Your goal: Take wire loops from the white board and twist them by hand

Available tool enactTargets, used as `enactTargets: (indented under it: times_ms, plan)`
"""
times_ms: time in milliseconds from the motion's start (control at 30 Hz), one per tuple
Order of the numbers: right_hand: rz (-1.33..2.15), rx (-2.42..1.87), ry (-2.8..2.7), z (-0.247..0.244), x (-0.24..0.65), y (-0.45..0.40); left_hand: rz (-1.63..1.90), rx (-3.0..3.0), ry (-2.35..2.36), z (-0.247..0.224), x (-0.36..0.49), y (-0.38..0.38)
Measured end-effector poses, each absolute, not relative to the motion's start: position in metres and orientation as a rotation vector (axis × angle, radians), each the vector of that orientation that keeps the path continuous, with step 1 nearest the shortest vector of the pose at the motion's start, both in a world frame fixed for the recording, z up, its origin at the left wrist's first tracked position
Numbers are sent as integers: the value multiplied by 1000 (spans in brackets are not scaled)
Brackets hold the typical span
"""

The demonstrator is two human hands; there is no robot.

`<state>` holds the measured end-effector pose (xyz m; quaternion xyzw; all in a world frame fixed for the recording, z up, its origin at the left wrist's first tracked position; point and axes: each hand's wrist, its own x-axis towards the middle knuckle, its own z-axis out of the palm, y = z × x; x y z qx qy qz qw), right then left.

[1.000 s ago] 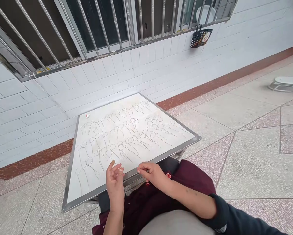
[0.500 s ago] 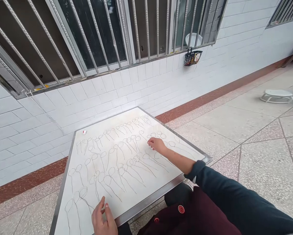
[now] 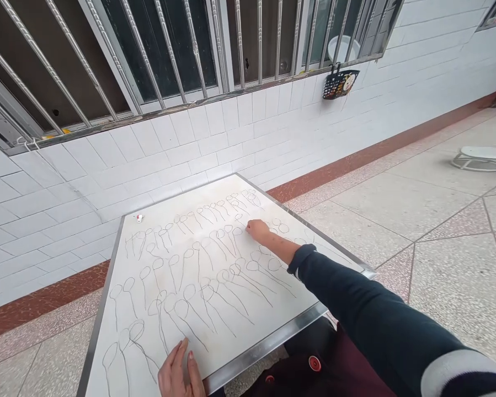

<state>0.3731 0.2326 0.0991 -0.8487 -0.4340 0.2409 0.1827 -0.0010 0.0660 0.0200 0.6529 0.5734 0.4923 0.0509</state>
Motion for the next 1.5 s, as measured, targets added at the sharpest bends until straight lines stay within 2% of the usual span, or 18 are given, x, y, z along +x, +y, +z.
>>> enactTargets:
  times_ms: [233, 400, 533, 600, 733, 967, 1133, 1300, 1500]
  plan:
    - [624, -2326, -1294, 115, 367, 207, 1398, 2064, 1711, 23, -4, 65]
    - [545, -2038, -1390, 125, 329, 135, 1419, 2146, 1699, 20, -7, 67]
    - [634, -1767, -1474, 101, 269, 51, 1441, 2208, 1676, 19, -8, 67]
    - [696, -1491, -1479, 80, 241, 14, 1418, 2225, 1659, 19, -9, 67]
    - [815, -1292, -1598, 45, 215, -26, 1404, 2233, 1668, 18, -11, 70]
    - [785, -1311, -1574, 25, 214, -21, 1364, 2338, 1756, 12, -13, 73]
    - [656, -1355, -1565, 43, 241, -1, 1389, 2310, 1730, 14, -11, 72]
    - [271, -1893, -1406, 75, 328, 60, 1440, 2379, 1713, 16, -9, 71]
    - [189, -2167, -1327, 74, 401, 121, 1499, 2508, 1666, 18, -7, 70]
